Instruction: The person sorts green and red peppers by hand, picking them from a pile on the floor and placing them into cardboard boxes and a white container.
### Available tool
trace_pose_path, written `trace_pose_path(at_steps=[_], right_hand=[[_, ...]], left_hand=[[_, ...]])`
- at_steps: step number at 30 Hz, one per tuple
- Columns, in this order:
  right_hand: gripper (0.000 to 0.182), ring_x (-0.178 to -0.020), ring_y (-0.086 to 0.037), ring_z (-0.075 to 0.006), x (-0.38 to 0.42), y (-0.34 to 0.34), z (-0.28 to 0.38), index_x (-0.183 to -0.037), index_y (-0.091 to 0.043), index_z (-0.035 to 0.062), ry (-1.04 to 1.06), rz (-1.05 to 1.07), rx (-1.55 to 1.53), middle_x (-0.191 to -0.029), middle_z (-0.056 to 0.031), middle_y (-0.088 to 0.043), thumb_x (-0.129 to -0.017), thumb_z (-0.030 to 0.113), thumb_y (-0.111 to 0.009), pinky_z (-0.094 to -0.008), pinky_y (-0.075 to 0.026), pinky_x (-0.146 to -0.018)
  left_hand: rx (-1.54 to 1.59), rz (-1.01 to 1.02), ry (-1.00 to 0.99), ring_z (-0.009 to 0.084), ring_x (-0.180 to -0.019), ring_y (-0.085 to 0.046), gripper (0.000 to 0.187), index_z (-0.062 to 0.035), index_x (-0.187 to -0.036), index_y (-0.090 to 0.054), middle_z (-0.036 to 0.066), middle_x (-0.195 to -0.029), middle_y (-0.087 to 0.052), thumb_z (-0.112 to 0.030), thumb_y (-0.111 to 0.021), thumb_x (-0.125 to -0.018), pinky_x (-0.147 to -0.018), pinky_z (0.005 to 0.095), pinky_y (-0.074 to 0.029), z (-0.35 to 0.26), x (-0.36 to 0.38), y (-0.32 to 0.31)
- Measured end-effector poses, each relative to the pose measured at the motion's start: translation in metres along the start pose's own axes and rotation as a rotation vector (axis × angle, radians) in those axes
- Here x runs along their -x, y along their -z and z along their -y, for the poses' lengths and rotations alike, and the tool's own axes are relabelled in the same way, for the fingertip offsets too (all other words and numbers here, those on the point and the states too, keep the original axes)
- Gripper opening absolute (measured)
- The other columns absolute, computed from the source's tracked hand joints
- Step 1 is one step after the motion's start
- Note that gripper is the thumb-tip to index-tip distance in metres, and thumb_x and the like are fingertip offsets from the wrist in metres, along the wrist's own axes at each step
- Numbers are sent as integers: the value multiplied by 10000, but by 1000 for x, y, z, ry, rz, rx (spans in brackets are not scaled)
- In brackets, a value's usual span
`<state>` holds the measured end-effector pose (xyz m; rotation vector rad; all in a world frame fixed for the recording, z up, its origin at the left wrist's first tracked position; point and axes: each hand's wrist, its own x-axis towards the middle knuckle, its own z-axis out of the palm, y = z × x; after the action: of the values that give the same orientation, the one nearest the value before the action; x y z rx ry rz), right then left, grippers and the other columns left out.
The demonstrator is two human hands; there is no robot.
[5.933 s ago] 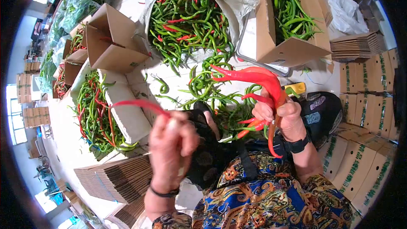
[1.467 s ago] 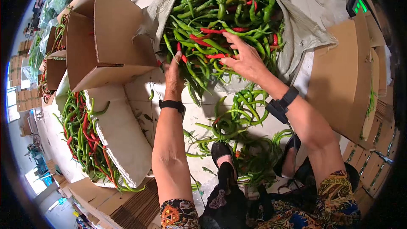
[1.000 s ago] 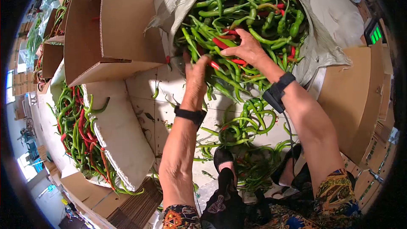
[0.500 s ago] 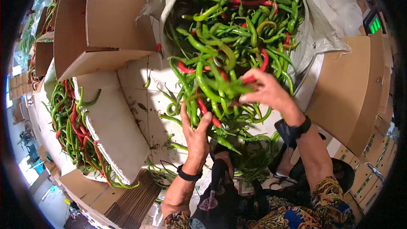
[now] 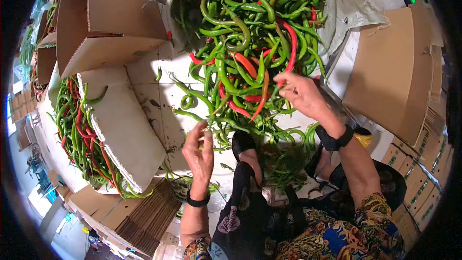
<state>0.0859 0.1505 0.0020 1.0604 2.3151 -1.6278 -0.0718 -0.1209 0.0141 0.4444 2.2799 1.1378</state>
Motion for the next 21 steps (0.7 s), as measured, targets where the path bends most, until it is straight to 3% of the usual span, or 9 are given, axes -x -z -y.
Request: trace_pose_path(at_steps=[2,3,5,7,11,13,16,18,21], right_hand=[[236,-852,-643,-198,-1,-2,-12,-1046,-568,36,25,-123,-235,-930,-98,-669,-832,117,-629,-346,-492,-747],[224,-909,-601,-151,-3,-2,-16,-1017,-578,29,60,-142,-298,-971,-64,-652,-857,177,-630,-323,-472,-774],[241,-928,-595,-152,-9,-4,-15,-1012,-578,43,-68,-189,-564,-989,-66,-635,-854,214,-642,-314,-465,-789],[318,-963,-602,-174,-21,-4,-14,-1026,-543,46,-151,-298,-744,-988,-85,-621,-841,270,-672,-292,-449,-816],[358,-934,-634,-236,-50,1,-26,-1048,-460,-12,-238,-368,-1046,-988,-146,-625,-860,215,-665,-346,-495,-803],[361,-918,-641,-247,-46,8,-27,-1085,-442,-32,-172,-395,-1048,-989,-165,-631,-871,179,-642,-354,-506,-800],[545,-902,-641,-237,-18,20,-5,-1309,-323,-93,-206,-287,-978,-1004,-180,-637,-892,130,-594,-334,-509,-798],[525,-906,-629,-218,10,20,-1,-1325,-344,-78,-227,-176,-1000,-1008,-162,-636,-903,130,-576,-318,-501,-805],[327,-910,-603,-196,44,10,-3,-1187,-488,-21,-255,-165,-1081,-992,-135,-624,-905,126,-567,-312,-480,-824]], left_hand=[[38,-22,31,163,-843,-625,271,-21,-1123,-634,99,-995,-650,-157,-616,-889,-677,282,-496,-19,-18,-6],[1,-55,-83,163,-860,-614,254,-20,-1102,-633,94,-992,-640,-151,-616,-885,-683,284,-486,-23,-30,-15],[107,16,-108,144,-922,-573,289,23,-1120,-594,88,-1049,-619,-156,-626,-896,-781,281,-459,-25,-58,-38],[-80,47,-204,152,-856,-568,362,32,-1094,-593,81,-930,-636,-202,-683,-833,-784,278,-452,-21,-87,-65],[178,156,58,109,-775,-548,271,17,-998,-599,36,-877,-617,-184,-685,-836,-695,261,-448,-28,-94,-75],[473,200,134,88,-779,-522,216,-22,-991,-594,1,-883,-591,-179,-658,-858,-681,241,-416,-40,-75,-61],[356,-100,-2,106,-813,-506,230,-3,-1055,-555,22,-899,-570,-187,-562,-917,-713,266,-422,-44,-44,-37],[382,-233,-32,115,-811,-504,241,7,-1085,-537,37,-857,-567,-186,-508,-943,-706,268,-425,-46,-26,-30],[430,-93,14,123,-769,-517,297,14,-1147,-535,54,-821,-574,-209,-473,-961,-707,271,-432,-59,-16,-26]])
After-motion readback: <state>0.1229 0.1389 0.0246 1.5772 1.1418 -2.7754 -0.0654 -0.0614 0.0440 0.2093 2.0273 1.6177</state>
